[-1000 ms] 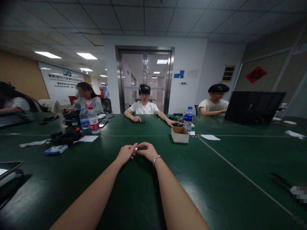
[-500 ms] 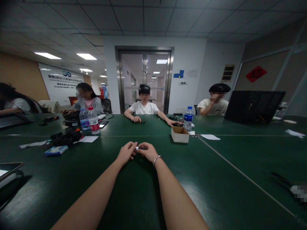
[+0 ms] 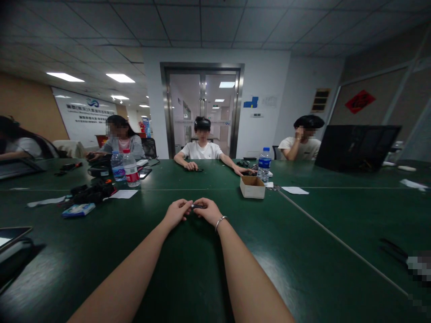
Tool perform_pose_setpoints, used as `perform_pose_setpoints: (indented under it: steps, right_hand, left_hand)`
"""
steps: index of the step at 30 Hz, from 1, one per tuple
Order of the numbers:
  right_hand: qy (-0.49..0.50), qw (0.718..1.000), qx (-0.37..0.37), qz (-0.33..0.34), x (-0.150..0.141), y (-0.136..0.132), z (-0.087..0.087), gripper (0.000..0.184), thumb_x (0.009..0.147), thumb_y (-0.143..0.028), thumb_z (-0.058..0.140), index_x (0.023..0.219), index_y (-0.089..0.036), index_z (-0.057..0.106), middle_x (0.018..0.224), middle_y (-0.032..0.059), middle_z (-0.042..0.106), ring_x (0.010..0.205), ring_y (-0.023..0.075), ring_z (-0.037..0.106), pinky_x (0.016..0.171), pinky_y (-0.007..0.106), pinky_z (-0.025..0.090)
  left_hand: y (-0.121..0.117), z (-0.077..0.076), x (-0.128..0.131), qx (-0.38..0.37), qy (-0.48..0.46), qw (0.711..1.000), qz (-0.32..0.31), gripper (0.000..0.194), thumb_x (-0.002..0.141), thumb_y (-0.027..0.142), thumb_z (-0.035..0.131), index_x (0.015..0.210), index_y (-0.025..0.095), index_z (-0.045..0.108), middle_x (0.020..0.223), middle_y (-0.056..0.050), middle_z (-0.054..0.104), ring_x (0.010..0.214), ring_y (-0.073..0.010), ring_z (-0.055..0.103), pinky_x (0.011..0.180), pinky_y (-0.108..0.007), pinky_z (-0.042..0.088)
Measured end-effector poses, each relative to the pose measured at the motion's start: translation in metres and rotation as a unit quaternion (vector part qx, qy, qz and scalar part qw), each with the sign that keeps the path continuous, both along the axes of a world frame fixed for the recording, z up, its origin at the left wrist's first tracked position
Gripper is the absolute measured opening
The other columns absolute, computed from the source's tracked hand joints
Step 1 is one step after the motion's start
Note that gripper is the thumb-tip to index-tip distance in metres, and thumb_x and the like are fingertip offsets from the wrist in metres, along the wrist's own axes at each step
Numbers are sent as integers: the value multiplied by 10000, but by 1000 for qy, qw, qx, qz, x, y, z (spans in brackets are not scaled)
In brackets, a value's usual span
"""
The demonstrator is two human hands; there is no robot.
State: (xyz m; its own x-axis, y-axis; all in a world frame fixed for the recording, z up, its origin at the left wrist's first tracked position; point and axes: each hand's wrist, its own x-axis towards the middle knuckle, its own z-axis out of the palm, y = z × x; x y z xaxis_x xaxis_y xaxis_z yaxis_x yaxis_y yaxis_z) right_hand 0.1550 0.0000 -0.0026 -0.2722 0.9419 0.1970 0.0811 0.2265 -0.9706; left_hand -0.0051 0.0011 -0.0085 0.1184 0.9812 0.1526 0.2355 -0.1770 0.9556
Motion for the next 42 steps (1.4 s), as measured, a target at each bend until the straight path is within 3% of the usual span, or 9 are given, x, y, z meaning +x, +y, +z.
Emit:
perform_pose_setpoints:
  steps: [6,12,17,20,27,35,42]
  right_hand:
    - [-12,1000,10,-4,0,-5,4,277,579,-158,697,838,-148,599,801,23,630,563,86,535,511,205,458]
    - [-12,1000,10,-8,0,-3,3,257,586,-178,699,823,-146,604,771,22,625,553,91,535,508,214,457]
    - [15,1000,8,-5,1,0,-1,280,587,-209,700,834,-140,587,800,33,624,595,109,559,510,221,463]
    - [28,1000,7,1,1,1,-2,292,584,-216,698,840,-138,581,789,34,627,610,116,568,512,221,466]
    - [31,999,8,0,1,0,-2,317,557,-211,720,828,-143,568,763,23,630,605,115,574,516,219,469]
    - [-2,1000,14,-16,1,-3,1,313,550,-168,729,818,-146,570,760,19,637,534,87,539,489,205,439]
    - [46,998,-41,7,0,-3,2,324,585,-301,746,801,-135,571,654,8,630,497,89,553,497,209,460]
  left_hand:
    - [-3,2,0,-4,65,998,25,538,682,670,478,713,144,590,595,-22,556,471,-111,502,432,-207,403]
    - [-4,5,1,-9,77,997,29,591,691,704,422,690,134,580,574,-29,547,468,-113,496,422,-202,385]
    - [-7,8,0,-2,-11,1000,-15,433,729,539,532,972,182,560,885,-72,603,698,-149,585,427,-164,404]
    - [-10,10,-2,-6,-48,998,-51,403,705,419,608,1037,204,536,969,-81,587,788,-167,588,446,-163,430]
    - [-5,7,-2,-15,-33,998,-45,334,704,412,607,912,152,598,843,-74,598,707,-140,572,456,-162,425]
    - [-1,-1,-1,-14,39,999,-21,447,718,557,527,788,123,603,651,-40,573,567,-116,525,484,-200,422]
    - [-7,7,-2,1,-30,998,-58,370,701,466,595,887,147,594,779,-52,586,703,-140,550,460,-162,417]
